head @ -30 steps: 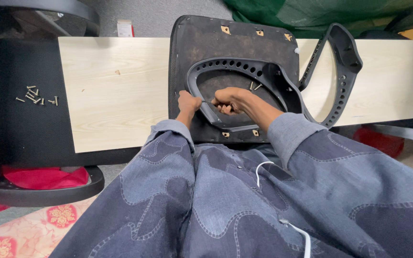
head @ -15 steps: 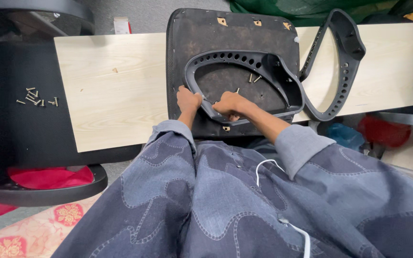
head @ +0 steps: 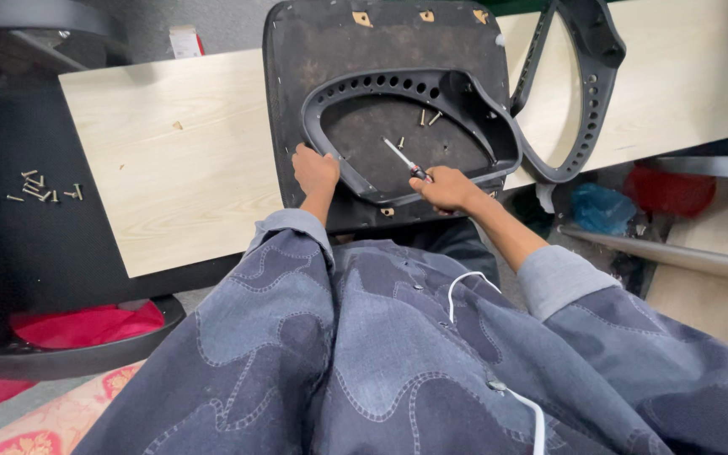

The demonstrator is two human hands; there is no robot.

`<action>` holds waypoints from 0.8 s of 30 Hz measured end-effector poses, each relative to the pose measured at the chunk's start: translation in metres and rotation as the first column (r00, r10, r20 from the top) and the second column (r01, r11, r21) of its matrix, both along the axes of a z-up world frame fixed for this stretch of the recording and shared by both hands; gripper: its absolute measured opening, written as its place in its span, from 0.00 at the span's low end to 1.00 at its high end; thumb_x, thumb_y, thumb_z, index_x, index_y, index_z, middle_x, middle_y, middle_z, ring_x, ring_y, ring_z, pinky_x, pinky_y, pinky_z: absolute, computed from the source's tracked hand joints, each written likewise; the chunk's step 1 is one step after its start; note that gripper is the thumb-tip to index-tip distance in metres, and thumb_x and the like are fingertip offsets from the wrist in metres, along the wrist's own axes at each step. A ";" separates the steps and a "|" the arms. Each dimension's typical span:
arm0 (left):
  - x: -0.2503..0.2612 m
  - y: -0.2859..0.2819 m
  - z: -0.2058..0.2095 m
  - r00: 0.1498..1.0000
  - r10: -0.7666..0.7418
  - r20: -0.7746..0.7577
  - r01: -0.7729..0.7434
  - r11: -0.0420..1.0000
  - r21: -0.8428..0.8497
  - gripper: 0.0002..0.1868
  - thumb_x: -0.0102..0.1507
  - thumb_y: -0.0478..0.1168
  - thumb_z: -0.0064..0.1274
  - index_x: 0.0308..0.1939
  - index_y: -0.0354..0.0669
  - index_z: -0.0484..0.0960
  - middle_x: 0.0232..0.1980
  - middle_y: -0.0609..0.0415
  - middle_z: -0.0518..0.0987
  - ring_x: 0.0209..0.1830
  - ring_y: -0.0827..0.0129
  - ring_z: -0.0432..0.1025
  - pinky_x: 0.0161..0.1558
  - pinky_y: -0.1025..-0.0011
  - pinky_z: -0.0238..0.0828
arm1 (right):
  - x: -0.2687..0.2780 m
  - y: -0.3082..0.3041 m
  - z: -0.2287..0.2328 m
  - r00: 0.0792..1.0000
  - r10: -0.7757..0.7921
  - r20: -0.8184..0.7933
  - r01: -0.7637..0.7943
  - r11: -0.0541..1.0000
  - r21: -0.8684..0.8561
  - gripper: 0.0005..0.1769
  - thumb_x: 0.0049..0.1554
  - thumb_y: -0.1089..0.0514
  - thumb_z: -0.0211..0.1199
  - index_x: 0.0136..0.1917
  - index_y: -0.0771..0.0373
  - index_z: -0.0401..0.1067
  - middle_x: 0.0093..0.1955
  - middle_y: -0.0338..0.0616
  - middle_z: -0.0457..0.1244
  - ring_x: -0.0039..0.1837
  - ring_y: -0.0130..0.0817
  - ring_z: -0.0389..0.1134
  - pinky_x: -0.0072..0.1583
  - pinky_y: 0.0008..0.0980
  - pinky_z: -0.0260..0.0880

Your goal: The person assembles a chair by attaching a plastic frame to the underside of the seat using a screwdriver and screws. They align the frame, insert screws, and tighten them to secure the component.

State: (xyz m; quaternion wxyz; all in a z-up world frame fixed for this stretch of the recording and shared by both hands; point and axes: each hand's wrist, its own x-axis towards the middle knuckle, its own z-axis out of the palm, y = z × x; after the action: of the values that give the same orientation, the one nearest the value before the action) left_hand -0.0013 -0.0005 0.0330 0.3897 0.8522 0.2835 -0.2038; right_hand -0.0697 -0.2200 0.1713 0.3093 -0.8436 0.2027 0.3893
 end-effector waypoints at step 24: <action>-0.047 -0.122 0.041 0.520 -0.854 -0.029 0.836 0.516 -0.188 0.37 0.59 0.59 0.59 0.66 0.43 0.72 0.65 0.42 0.75 0.68 0.50 0.68 0.67 0.57 0.65 | -0.077 -0.129 -0.021 0.981 -0.192 0.038 0.196 0.969 -0.149 0.29 0.58 0.36 0.63 0.34 0.66 0.70 0.28 0.50 0.66 0.31 0.39 0.70 0.38 0.37 0.70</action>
State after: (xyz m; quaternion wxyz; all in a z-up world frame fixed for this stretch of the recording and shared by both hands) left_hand -0.0480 -0.1222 0.0745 0.2870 0.8367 -0.1607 -0.4380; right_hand -0.1462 -0.3487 0.1502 0.2830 -0.8454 0.3096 0.3307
